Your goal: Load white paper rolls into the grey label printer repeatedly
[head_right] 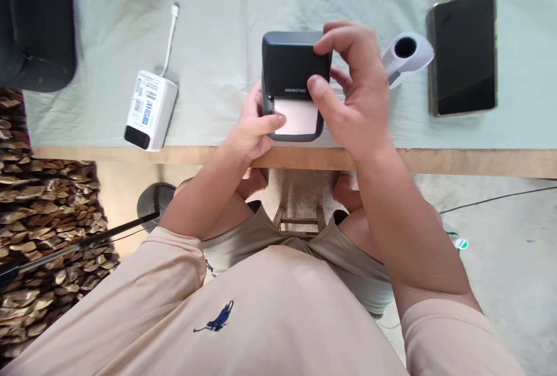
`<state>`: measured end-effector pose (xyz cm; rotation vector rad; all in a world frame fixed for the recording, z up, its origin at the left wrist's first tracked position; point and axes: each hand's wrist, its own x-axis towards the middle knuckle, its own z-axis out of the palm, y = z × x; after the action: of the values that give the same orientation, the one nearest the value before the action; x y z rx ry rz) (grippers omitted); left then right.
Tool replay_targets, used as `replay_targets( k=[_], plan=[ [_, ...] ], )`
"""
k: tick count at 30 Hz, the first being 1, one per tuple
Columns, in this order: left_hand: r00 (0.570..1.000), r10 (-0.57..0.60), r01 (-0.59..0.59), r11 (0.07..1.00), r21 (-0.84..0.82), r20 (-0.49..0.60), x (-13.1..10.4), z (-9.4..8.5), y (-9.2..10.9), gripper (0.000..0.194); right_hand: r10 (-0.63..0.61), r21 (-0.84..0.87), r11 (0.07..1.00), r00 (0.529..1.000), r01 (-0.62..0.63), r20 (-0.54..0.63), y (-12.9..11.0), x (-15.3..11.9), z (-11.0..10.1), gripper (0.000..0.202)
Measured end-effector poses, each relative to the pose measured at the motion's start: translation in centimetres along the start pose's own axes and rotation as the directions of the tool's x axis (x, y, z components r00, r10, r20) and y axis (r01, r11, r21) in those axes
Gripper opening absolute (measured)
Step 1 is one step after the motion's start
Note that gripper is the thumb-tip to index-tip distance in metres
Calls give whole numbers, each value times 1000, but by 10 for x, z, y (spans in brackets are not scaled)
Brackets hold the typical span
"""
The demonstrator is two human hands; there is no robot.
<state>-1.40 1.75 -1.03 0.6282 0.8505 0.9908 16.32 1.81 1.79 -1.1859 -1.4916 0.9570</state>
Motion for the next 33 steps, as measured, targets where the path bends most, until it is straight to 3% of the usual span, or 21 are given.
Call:
replay_targets(
  k=[3, 8, 13, 19, 23, 25, 29, 33],
  plan=[
    [983, 84, -88, 996, 18, 161, 2, -4, -2, 68, 121, 114, 985, 991, -127, 63, 4, 3, 1, 59],
    [985, 102, -108, 994, 34, 141, 1, -2, -1, 52, 223, 208, 941, 950, -268, 219, 8, 4, 3, 87],
    [984, 78, -79, 997, -1, 157, 0, 1, 1, 43, 296, 221, 915, 933, -338, 202, 3, 3, 1, 88],
    [988, 52, -49, 999, -24, 143, -1, 6, 5, 29, 316, 171, 923, 933, -344, 175, 0, 5, 1, 87],
    [1000, -4, 5, 1000, -23, 20, 1, 9, 7, 44, 326, 188, 912, 922, -365, 210, 5, 4, 1, 89],
    [999, 15, -17, 998, -68, -33, 3, 10, 6, 39, 300, 186, 923, 932, -338, 204, 8, 4, -1, 87],
    [999, 18, -24, 986, -165, -35, 4, 10, 5, 32, 179, 162, 964, 965, -211, 194, 10, 5, -6, 82],
    [993, -51, 26, 974, -225, -104, 3, 11, 6, 28, 147, 130, 974, 954, -186, 262, 3, 5, -9, 87]
  ],
)
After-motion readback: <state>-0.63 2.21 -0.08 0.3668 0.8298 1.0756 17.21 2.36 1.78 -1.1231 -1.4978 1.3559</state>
